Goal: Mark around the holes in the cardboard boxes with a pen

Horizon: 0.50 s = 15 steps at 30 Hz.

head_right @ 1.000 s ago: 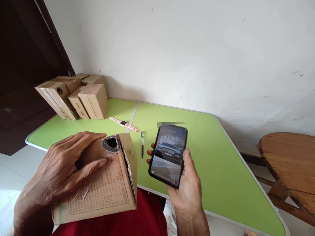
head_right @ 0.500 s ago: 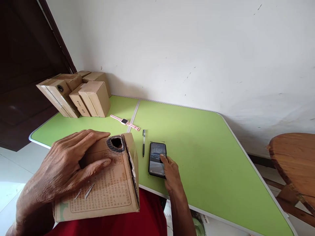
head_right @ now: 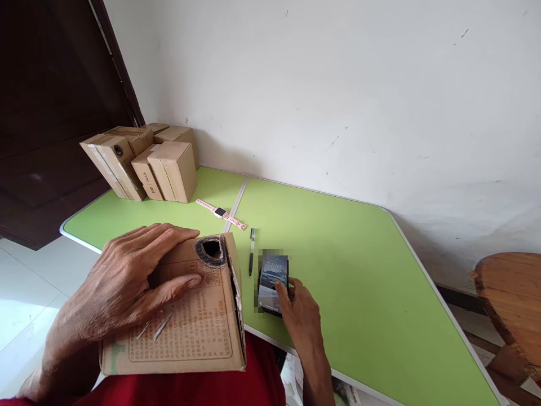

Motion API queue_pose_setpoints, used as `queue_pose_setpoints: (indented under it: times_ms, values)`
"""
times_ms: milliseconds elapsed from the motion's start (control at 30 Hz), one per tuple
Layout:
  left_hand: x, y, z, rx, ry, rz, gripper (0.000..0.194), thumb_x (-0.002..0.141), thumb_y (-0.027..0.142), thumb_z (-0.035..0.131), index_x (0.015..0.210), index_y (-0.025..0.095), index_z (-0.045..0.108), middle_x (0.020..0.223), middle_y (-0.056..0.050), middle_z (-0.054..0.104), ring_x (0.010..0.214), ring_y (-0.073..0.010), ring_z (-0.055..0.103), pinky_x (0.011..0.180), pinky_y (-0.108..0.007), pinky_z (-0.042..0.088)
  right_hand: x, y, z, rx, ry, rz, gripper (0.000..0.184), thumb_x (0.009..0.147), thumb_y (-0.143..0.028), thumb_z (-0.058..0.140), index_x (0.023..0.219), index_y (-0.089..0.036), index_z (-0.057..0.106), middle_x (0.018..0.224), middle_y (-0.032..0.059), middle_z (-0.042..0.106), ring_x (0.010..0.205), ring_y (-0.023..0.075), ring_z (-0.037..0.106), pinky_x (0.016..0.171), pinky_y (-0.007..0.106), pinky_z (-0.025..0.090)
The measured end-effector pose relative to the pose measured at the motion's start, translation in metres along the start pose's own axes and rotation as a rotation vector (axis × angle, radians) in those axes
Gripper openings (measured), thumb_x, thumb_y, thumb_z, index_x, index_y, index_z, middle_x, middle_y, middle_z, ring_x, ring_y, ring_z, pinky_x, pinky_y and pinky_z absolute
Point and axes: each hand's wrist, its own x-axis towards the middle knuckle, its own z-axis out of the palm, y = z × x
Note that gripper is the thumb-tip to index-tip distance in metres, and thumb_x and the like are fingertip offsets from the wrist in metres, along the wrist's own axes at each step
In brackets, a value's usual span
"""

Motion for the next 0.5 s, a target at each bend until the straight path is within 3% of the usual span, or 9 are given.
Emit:
queue_pose_setpoints:
  times_ms: [233,367,500]
  values:
    - [-0.005,-0.004,-0.002,-0.027,0.011,-0.022,0.045,0.119,0.061,0.057,0.128,0.02,0.075,0.114,-0.007,0.085,0.097,-0.0291,0.081,0.082,-0.044,0.057,-0.002,0.007,0.009,-0.113,0.005,-0.064,0.071,0.083,-0.074,0.041,0.115,-0.017,0.069,0.122,0.0319,0.078,0.115,0.0501,0.077,0.104,0.064,0.056]
    - [-0.006,-0.008,-0.006,-0.029,0.02,-0.04,0.044,0.118,0.061,0.058,0.128,0.021,0.074,0.11,-0.006,0.084,0.094,-0.0275,0.079,0.082,-0.042,0.057,-0.01,0.005,0.008,-0.133,0.011,-0.086,0.071,0.087,-0.072,0.041,0.117,-0.016,0.072,0.12,0.0293,0.076,0.112,0.0491,0.078,0.105,0.066,0.057]
    - [-0.006,-0.011,-0.009,-0.027,0.007,-0.068,0.045,0.118,0.061,0.058,0.131,0.022,0.075,0.111,-0.005,0.084,0.094,-0.0271,0.079,0.083,-0.041,0.057,-0.026,-0.008,-0.005,-0.054,-0.078,-0.145,0.075,0.094,-0.077,0.047,0.133,-0.019,0.075,0.136,0.0226,0.076,0.123,0.0418,0.078,0.102,0.057,0.065]
